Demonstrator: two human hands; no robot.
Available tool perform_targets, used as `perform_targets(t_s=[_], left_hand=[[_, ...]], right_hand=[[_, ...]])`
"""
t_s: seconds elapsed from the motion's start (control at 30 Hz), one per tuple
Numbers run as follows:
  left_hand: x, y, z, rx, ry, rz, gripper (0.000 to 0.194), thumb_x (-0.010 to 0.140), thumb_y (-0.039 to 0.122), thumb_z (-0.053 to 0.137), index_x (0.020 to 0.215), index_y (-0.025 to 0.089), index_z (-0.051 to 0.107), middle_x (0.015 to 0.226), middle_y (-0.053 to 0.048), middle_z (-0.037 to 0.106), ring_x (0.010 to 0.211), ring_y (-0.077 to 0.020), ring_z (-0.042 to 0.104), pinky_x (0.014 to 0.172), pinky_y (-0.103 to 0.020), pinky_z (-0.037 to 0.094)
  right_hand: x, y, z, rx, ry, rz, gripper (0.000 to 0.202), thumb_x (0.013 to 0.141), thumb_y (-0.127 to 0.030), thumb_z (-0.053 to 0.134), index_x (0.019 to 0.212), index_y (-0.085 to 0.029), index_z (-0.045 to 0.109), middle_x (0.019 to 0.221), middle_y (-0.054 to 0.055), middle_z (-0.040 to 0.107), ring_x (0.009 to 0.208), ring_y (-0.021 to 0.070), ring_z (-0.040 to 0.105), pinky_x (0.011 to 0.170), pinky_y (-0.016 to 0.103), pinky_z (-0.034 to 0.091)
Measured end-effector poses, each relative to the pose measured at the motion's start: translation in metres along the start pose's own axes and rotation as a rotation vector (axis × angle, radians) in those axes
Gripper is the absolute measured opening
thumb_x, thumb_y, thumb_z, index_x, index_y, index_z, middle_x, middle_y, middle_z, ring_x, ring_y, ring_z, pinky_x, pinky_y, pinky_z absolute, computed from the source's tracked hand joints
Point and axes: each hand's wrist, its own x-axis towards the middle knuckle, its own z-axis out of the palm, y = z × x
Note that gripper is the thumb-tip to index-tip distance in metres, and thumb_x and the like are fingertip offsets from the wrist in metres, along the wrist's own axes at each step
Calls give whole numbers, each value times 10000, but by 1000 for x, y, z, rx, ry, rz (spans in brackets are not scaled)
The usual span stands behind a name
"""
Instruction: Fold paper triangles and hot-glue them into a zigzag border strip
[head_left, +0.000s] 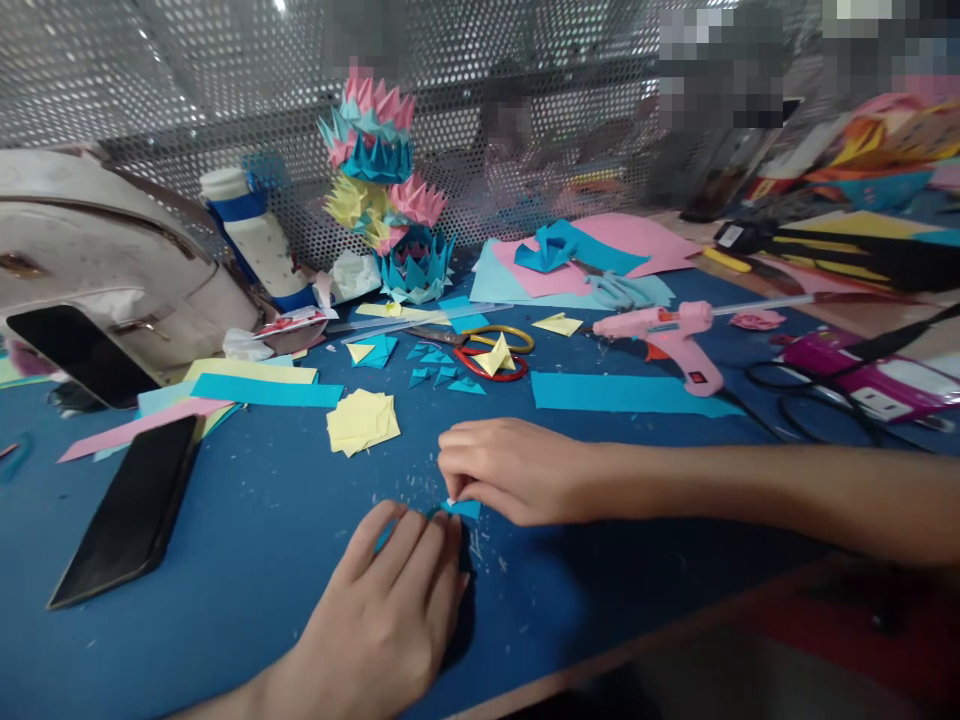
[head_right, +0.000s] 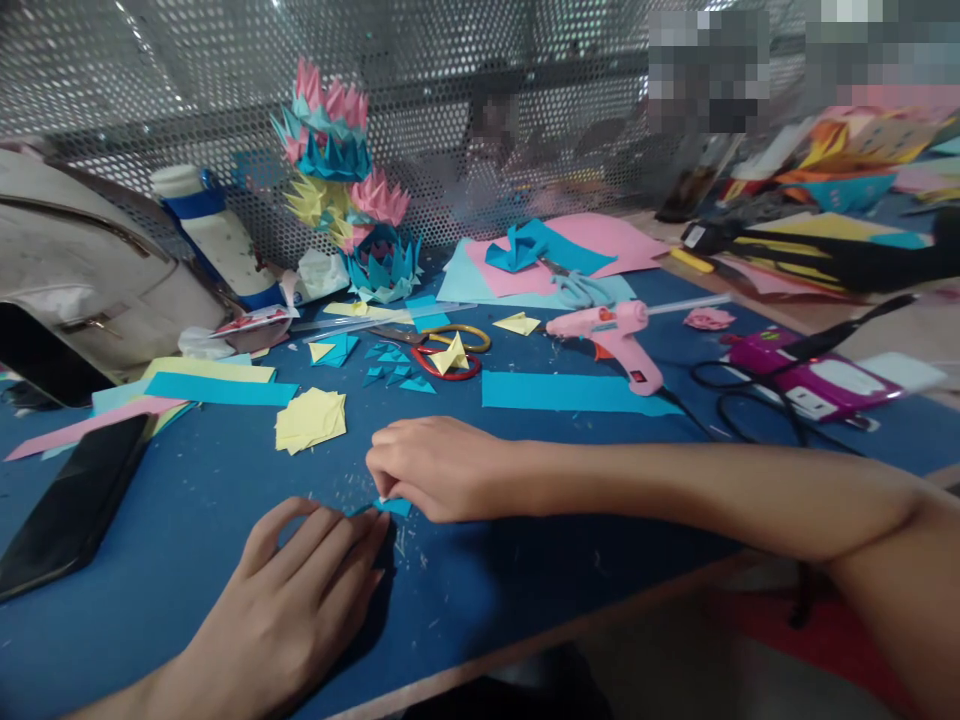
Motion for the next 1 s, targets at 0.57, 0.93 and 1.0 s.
perform_targets(t_s=[0.57, 0.93, 1.0], left_hand=[[0, -4, 3, -61, -5, -27, 277, 1020, 164, 465, 1032, 87, 730, 882, -74, 741, 802, -210, 593, 938, -422, 349], [0, -6, 1, -73, 3, -7, 280, 1019, 152, 454, 1036, 80, 725, 871, -73, 740, 791, -207, 595, 933, -420, 349], [0, -6, 1, -78, 4, -9, 278, 1018, 150, 455, 1027, 83, 724, 869, -72, 740, 800, -209, 600, 936, -421, 349]], right_hand=[[-2, 4, 0, 7, 17, -36, 46, 902, -116, 636, 875, -150, 650, 877, 29, 637, 903, 168, 574, 777, 262, 424], [-2, 4, 0, 27, 20, -37, 72, 901, -91, 611, 869, -143, 651, 867, 34, 637, 887, 165, 580, 762, 253, 421], [-2, 5, 0, -2, 19, -56, 73, 903, -95, 607, 880, -147, 652, 883, 40, 641, 893, 173, 578, 778, 265, 422]])
